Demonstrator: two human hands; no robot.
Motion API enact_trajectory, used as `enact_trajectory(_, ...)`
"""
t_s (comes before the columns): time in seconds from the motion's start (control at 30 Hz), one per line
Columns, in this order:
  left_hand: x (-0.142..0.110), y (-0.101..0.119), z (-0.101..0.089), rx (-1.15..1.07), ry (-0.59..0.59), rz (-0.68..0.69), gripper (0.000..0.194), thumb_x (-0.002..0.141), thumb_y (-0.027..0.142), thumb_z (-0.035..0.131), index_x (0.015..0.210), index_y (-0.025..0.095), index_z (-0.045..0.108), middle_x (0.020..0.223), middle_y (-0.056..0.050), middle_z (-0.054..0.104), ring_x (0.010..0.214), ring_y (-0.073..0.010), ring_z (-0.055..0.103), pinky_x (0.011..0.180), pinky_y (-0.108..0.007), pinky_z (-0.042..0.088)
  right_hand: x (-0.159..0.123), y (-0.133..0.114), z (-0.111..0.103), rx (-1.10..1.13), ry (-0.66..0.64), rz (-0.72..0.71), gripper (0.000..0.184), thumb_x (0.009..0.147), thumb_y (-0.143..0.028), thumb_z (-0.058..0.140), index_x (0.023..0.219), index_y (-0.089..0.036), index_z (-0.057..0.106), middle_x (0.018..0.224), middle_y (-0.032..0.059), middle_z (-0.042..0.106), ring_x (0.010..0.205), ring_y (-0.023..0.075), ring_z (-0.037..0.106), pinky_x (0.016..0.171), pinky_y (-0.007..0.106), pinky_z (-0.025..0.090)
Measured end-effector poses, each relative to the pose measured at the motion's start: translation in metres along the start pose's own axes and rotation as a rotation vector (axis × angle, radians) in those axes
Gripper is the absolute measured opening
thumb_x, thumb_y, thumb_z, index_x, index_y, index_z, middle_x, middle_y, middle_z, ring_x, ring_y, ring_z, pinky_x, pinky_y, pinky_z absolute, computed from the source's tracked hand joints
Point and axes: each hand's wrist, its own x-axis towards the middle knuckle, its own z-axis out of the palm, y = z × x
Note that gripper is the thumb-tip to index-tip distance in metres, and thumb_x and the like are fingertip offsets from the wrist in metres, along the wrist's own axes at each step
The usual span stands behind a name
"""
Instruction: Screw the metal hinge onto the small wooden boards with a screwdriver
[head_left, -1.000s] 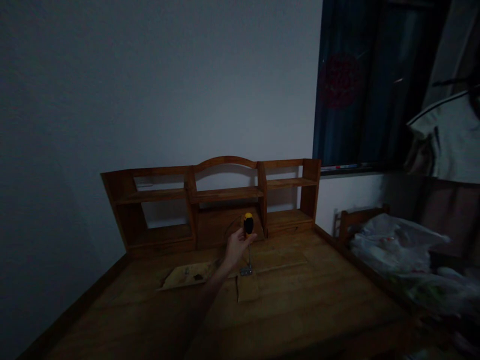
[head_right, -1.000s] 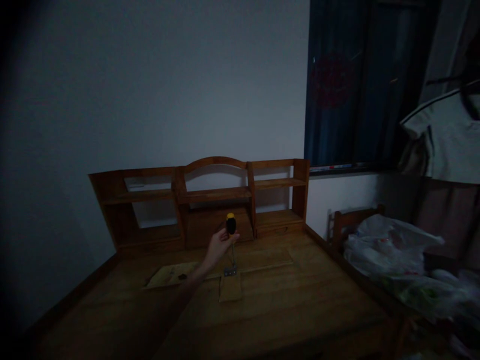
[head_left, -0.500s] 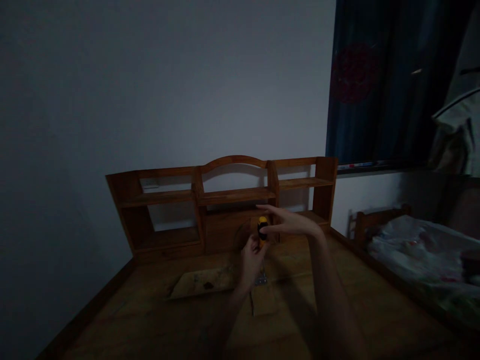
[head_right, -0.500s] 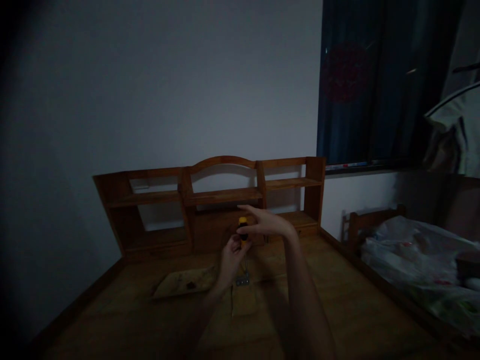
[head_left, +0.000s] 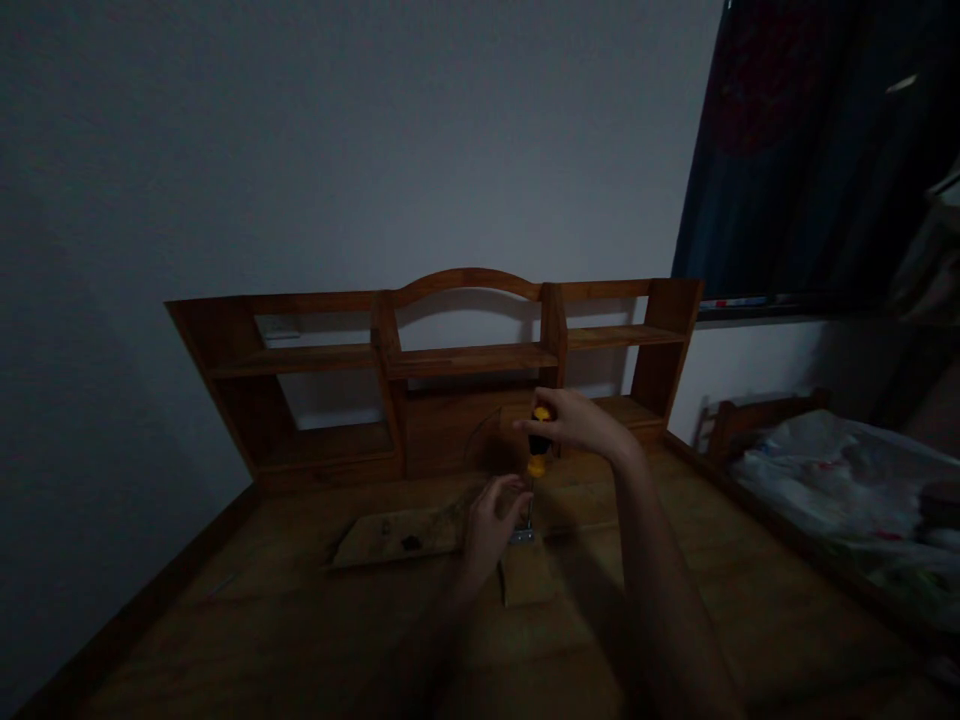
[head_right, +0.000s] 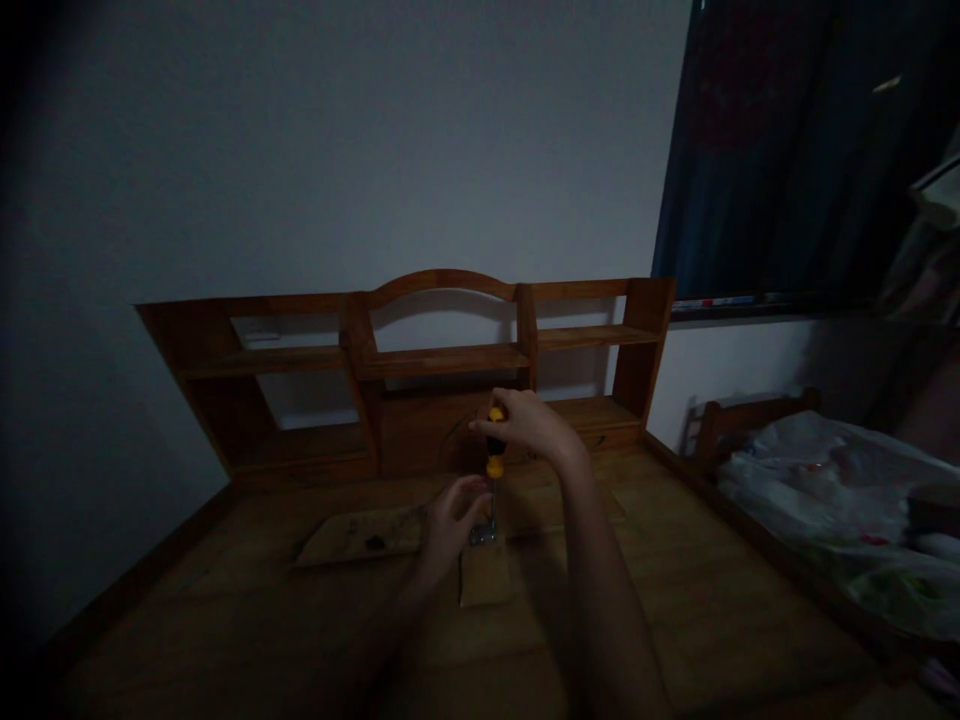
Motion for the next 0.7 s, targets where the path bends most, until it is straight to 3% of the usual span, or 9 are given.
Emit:
enact_trajectory(0.1, -0.003, -0.004, 0.000, 0.039, -0.044, 0.003, 0.019, 0.085, 0.036, 0.066, 0.100, 0.025, 0.070, 0.101, -0.003, 0.073, 0.097, -0.0206, 0.068, 0.088, -0.034, 0.053, -0.002, 0.001, 0.005, 0.017, 0.040, 0.006, 0.037, 0.083, -0.057, 0.062, 0.083, -0.020, 0.058, 0.072, 0.0009, 0.061, 0.064, 0.0156, 0.055, 0.057, 0.027, 0.036)
enact_trajectory(0.27, -0.006, -0.012, 0.006, 0.020, -0.104, -0.017, 0.016, 0.082, 0.035, 0.071, 0.091, 0.023, 0.072, 0.093, -0.002, 0.075, 0.085, -0.0187, 0.070, 0.079, -0.030, 0.055, -0.005, 0.002, 0.000, 0.367, -0.270, -0.158, 0.034, 0.076, -0.041, 0.074, 0.101, -0.021, 0.061, 0.096, 0.0018, 0.066, 0.086, 0.0167, 0.061, 0.072, 0.027, 0.048)
enact_trajectory(0.43, -0.006, -0.018, 0.010, -0.002, -0.070, -0.037, 0.015, 0.083, 0.032, 0.070, 0.091, 0.021, 0.075, 0.092, -0.003, 0.076, 0.084, -0.0178, 0.071, 0.079, -0.029, 0.056, -0.007, 0.015, -0.007, 0.546, -0.390, -0.079, 0.042, 0.079, -0.035, 0.070, 0.117, -0.025, 0.055, 0.100, 0.0024, 0.066, 0.079, 0.0160, 0.064, 0.066, 0.029, 0.051)
enact_trajectory(0.53, -0.006, -0.020, 0.011, 0.004, -0.073, -0.058, 0.016, 0.084, 0.032, 0.069, 0.094, 0.021, 0.076, 0.095, -0.004, 0.076, 0.086, -0.0182, 0.071, 0.082, -0.031, 0.057, -0.005, 0.019, -0.002, 0.511, -0.329, -0.022, 0.041, 0.080, -0.041, 0.069, 0.114, -0.025, 0.053, 0.092, 0.0015, 0.066, 0.069, 0.0160, 0.064, 0.058, 0.028, 0.049)
enact_trajectory(0.7, -0.008, -0.018, 0.010, -0.003, -0.090, -0.093, 0.021, 0.086, 0.036, 0.066, 0.098, 0.021, 0.075, 0.101, -0.005, 0.076, 0.090, -0.0196, 0.072, 0.085, -0.033, 0.057, 0.007, 0.010, 0.014, 0.008, 0.057, -0.032, 0.040, 0.077, -0.057, 0.068, 0.078, -0.021, 0.051, 0.068, -0.0002, 0.058, 0.063, 0.0169, 0.056, 0.055, 0.029, 0.037)
